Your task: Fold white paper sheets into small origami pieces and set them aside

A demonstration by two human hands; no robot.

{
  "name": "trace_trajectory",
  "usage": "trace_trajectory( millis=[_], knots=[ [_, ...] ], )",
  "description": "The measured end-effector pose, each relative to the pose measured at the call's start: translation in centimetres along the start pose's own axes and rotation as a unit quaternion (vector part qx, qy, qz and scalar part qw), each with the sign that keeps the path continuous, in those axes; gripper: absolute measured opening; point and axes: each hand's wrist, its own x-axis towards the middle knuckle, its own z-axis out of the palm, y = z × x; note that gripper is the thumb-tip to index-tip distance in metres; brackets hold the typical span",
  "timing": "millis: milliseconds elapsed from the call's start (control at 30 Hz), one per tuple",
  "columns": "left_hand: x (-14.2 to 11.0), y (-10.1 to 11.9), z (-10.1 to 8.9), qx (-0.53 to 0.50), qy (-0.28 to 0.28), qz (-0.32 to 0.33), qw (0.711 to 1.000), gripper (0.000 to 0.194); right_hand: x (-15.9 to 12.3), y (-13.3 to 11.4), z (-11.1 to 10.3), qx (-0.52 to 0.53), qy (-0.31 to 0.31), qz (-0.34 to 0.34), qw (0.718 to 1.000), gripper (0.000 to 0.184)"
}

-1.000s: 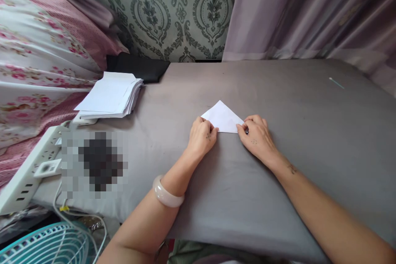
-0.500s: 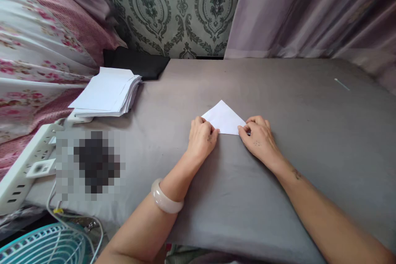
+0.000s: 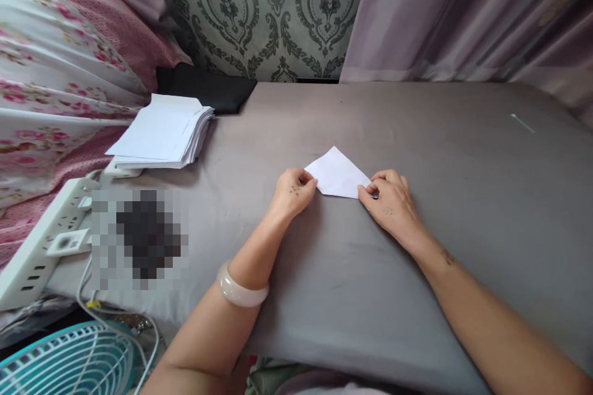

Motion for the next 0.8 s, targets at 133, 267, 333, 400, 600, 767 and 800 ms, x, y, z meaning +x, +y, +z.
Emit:
trace_trajectory(
  millis=[133,267,333,400,600,767,800],
  knots=[
    [0.2,0.1,0.6,-0.044,0.092,0.108,0.989,0.009,0.0,-0.1,-0.1,-0.006,-0.007,0.006,1.0,0.024],
    [0.5,-0.4,2.1,0.008,0.008,0.297,0.955,0.019,0.0,-0.1,0.0,-0.018,-0.002,0.002,1.0,0.025],
    [0.6,-0.7,2.8,0.064,-0.04,0.352,0.933,0.027,-0.1,-0.1,0.1,-0.025,0.0,-0.001,1.0,0.025],
    [0.8,-1.0,3.2,0.127,-0.071,0.379,0.914,0.035,-0.1,-0.1,0.1,-0.032,0.001,-0.005,0.999,0.024],
    [0.9,-1.1,3.3,0.231,-0.097,0.368,0.896,0.047,-0.5,-0.4,-0.7,-0.06,-0.009,-0.002,0.998,0.024],
    [0.5,-0.6,2.8,0.263,-0.096,0.317,0.906,0.045,-0.6,-0.1,-0.9,-0.058,-0.023,0.008,0.998,0.03],
    [0.4,-0.5,2.8,0.266,-0.091,0.303,0.911,0.044,-0.6,0.1,-0.9,-0.051,-0.027,0.01,0.998,0.031]
  ],
)
